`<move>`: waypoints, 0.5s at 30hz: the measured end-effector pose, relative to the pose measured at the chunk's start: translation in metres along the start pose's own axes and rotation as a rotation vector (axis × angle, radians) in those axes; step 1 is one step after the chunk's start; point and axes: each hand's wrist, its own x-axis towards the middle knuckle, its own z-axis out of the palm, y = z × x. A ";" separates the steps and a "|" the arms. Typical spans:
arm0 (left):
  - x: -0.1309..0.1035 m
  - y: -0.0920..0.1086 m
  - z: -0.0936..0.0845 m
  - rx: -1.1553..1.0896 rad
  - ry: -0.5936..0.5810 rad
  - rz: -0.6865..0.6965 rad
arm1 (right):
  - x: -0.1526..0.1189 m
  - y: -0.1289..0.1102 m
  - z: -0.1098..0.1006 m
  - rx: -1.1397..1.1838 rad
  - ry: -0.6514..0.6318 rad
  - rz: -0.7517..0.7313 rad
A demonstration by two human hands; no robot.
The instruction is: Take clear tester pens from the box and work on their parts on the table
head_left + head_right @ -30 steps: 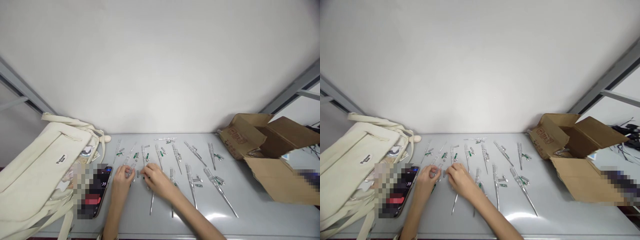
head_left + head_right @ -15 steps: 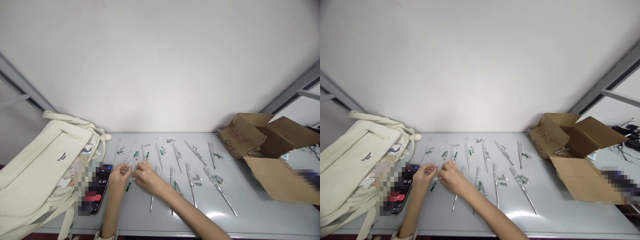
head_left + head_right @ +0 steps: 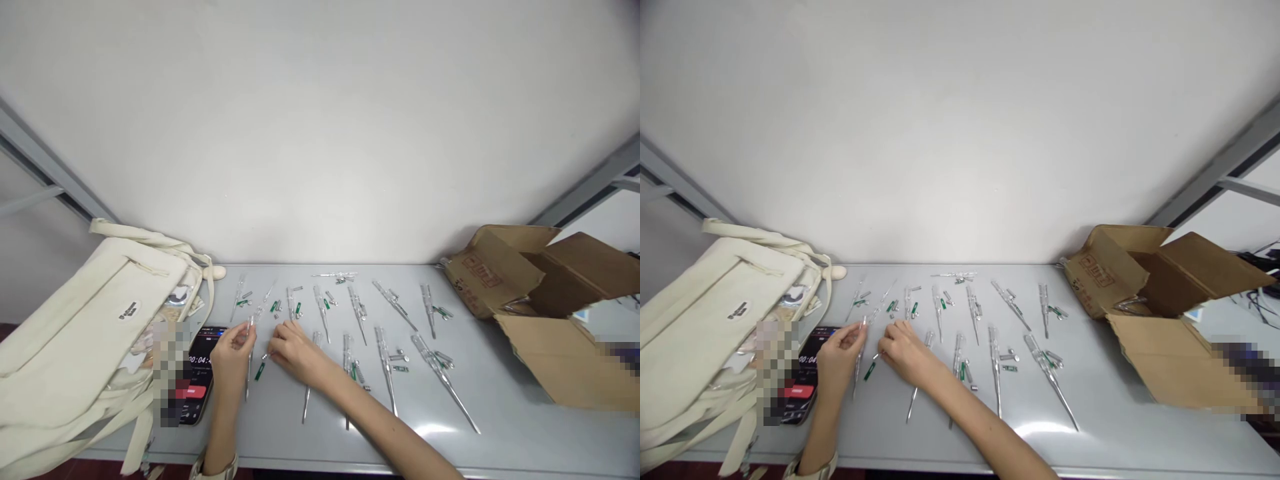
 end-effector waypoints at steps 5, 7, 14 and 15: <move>-0.002 -0.002 0.002 0.042 0.017 0.077 | 0.002 -0.002 -0.002 0.015 0.009 -0.013; -0.003 -0.002 0.003 0.040 0.024 0.089 | 0.004 -0.004 -0.002 0.015 0.004 -0.025; -0.002 -0.006 0.002 0.061 0.022 0.186 | 0.010 -0.006 0.004 0.037 -0.049 -0.089; -0.002 -0.007 0.003 0.070 0.023 0.192 | 0.011 -0.006 0.004 0.045 -0.057 -0.087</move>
